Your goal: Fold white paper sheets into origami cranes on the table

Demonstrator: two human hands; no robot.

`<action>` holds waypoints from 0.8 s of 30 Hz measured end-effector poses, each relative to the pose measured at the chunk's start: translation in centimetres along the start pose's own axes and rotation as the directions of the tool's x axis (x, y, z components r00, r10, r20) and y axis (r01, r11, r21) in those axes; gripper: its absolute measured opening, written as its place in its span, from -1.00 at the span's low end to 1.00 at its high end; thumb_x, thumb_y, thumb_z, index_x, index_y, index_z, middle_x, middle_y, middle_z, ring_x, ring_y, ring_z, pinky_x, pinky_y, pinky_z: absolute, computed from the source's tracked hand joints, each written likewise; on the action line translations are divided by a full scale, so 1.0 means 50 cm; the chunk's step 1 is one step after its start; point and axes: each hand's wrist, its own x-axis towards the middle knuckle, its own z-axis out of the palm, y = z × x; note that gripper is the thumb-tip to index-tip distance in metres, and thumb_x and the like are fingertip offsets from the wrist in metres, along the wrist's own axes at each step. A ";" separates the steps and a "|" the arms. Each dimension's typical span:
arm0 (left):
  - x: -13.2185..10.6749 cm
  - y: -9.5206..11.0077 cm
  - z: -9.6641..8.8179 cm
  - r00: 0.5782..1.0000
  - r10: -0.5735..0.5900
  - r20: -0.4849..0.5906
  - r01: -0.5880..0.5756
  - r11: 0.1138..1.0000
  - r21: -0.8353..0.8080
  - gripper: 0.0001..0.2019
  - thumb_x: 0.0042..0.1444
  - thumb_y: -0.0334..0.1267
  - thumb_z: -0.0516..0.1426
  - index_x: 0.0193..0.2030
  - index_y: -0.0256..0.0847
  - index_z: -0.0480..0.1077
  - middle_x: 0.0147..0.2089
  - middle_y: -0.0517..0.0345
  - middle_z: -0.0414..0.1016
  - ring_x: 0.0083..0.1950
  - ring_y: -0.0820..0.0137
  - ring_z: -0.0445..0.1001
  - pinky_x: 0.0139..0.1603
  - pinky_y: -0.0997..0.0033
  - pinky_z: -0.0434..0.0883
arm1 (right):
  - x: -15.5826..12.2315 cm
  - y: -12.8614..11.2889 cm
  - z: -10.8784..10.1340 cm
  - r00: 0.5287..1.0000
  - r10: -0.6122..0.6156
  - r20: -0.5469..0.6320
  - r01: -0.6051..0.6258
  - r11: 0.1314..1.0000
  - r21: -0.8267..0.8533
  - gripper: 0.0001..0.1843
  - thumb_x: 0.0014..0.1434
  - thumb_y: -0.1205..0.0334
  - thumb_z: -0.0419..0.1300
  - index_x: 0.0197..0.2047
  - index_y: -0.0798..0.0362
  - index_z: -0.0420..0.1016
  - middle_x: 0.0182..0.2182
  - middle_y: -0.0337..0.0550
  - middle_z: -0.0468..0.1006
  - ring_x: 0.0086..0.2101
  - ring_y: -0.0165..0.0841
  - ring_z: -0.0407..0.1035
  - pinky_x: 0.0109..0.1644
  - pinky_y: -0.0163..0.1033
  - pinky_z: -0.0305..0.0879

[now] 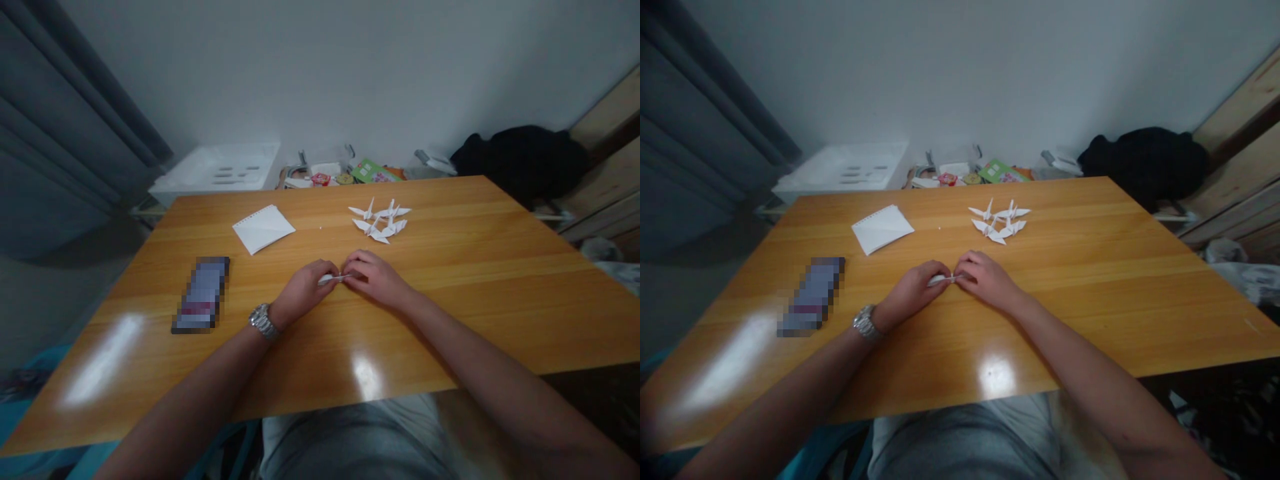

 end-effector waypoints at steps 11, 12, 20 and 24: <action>0.015 -0.002 0.009 0.997 0.066 -0.047 -0.053 0.972 0.228 -0.89 0.35 -0.29 0.12 -0.13 -0.22 0.46 -0.11 0.04 0.51 -0.08 0.26 0.45 -0.01 0.26 0.38 | 0.007 0.006 0.019 0.999 0.037 -0.023 -0.039 0.995 -0.090 -0.92 0.28 0.40 0.23 -0.25 0.04 0.50 -0.25 -0.08 0.54 -0.21 -0.24 0.40 -0.11 -0.19 0.30; 0.015 -0.002 0.010 0.997 0.065 -0.049 -0.051 0.971 0.236 -0.90 0.34 -0.30 0.12 -0.14 -0.22 0.46 -0.11 0.04 0.50 -0.08 0.26 0.44 -0.01 0.26 0.38 | 0.007 0.006 0.021 0.999 0.032 -0.023 -0.034 0.994 -0.102 -0.92 0.28 0.39 0.23 -0.26 0.04 0.50 -0.25 -0.07 0.54 -0.21 -0.24 0.39 -0.10 -0.18 0.30; 0.017 0.020 0.011 0.999 0.049 0.020 -0.053 0.875 0.481 -0.91 0.36 -0.30 0.10 -0.15 -0.20 0.43 -0.11 0.01 0.47 -0.09 0.23 0.42 -0.01 0.21 0.38 | 0.003 0.006 0.033 0.999 -0.028 0.038 0.037 0.962 -0.270 -0.91 0.32 0.36 0.18 -0.22 0.03 0.51 -0.26 -0.05 0.54 -0.21 -0.21 0.38 -0.13 -0.16 0.31; 0.017 0.027 0.012 0.997 0.047 0.055 -0.069 0.854 0.516 -0.88 0.38 -0.29 0.07 -0.17 -0.21 0.42 -0.11 0.00 0.46 -0.10 0.23 0.41 -0.04 0.22 0.39 | -0.002 0.006 0.029 0.993 -0.083 0.089 0.108 0.939 -0.325 -0.84 0.36 0.35 0.14 -0.18 0.06 0.56 -0.22 0.01 0.58 -0.19 -0.20 0.43 -0.10 -0.14 0.35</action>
